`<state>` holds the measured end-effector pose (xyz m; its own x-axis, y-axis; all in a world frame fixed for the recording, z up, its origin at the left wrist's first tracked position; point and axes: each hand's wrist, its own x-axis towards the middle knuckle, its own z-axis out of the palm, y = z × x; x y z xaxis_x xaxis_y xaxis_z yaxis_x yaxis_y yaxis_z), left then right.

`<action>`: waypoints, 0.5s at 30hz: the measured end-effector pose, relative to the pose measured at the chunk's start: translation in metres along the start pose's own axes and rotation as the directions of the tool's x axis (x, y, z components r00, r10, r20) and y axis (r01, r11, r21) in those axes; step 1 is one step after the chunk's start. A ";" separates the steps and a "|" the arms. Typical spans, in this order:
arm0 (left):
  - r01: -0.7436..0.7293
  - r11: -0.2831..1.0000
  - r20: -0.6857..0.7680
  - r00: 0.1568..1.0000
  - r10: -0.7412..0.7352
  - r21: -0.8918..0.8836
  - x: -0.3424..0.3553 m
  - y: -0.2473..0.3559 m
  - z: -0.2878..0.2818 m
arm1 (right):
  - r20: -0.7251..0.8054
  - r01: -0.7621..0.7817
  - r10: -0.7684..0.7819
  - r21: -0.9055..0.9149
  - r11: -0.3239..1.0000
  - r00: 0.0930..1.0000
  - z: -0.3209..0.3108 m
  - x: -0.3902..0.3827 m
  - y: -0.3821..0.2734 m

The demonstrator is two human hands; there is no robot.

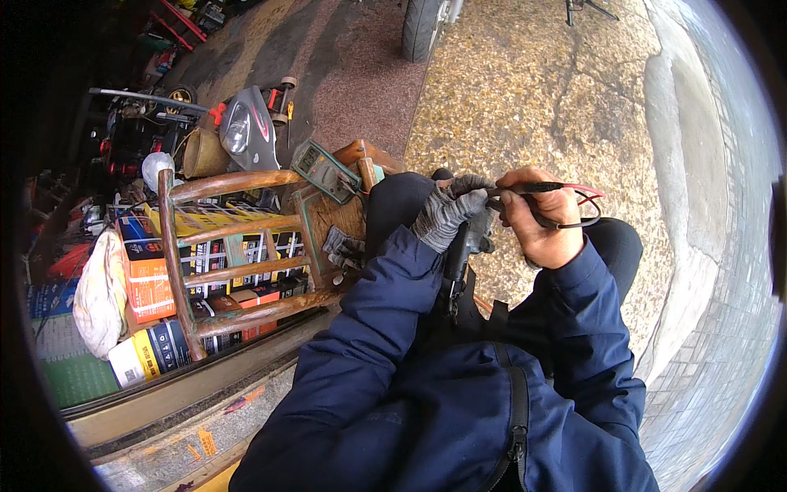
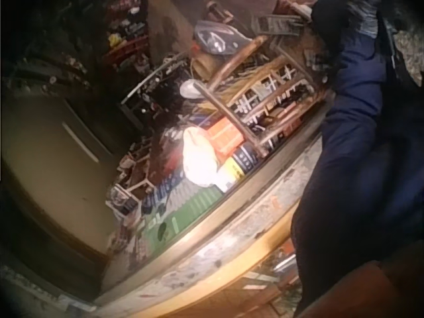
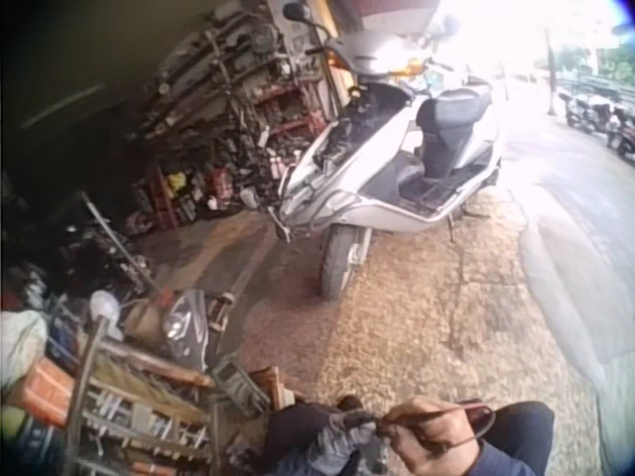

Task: The person removes a small electrical component from a scooter, then uses a multimeter to test its terminals while seated. After testing, the person reconnects the component to the scooter wiring and checks the headlight.

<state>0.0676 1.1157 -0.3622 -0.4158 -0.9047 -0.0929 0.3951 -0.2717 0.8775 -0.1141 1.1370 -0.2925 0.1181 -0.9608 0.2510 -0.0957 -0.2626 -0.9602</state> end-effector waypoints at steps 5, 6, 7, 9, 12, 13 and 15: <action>0.061 0.998 0.031 0.998 -0.062 0.026 0.001 -0.001 -0.008 | -0.015 -0.004 0.003 -0.026 1.000 1.000 0.003 0.001 -0.002; 0.070 0.997 0.039 0.997 -0.072 0.040 0.001 0.000 -0.009 | -0.014 -0.013 0.013 -0.012 1.000 1.000 0.004 0.001 -0.003; 0.091 0.995 0.025 0.995 -0.092 0.048 0.001 0.001 -0.010 | -0.013 -0.022 0.022 0.003 1.000 1.000 0.005 0.002 -0.004; 0.123 0.989 0.021 0.992 -0.125 0.086 0.001 0.004 -0.010 | -0.021 -0.044 0.044 0.043 0.998 0.999 0.007 0.002 -0.007; 0.091 0.994 0.015 0.996 -0.092 0.067 0.000 0.006 -0.005 | -0.030 -0.072 0.075 0.075 0.995 0.997 0.009 0.003 -0.011; 0.063 0.997 0.024 0.998 -0.064 0.049 -0.001 0.006 -0.003 | -0.023 -0.080 0.081 0.057 0.995 0.996 0.007 0.003 -0.013; 0.002 1.000 0.048 0.999 -0.003 0.018 -0.001 0.005 0.000 | -0.010 -0.058 0.058 0.013 0.998 0.998 0.006 0.005 -0.016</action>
<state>0.0702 1.1157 -0.3580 -0.4554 -0.8873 -0.0728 0.3798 -0.2675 0.8856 -0.1061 1.1368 -0.2771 0.1026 -0.9753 0.1956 -0.0892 -0.2049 -0.9747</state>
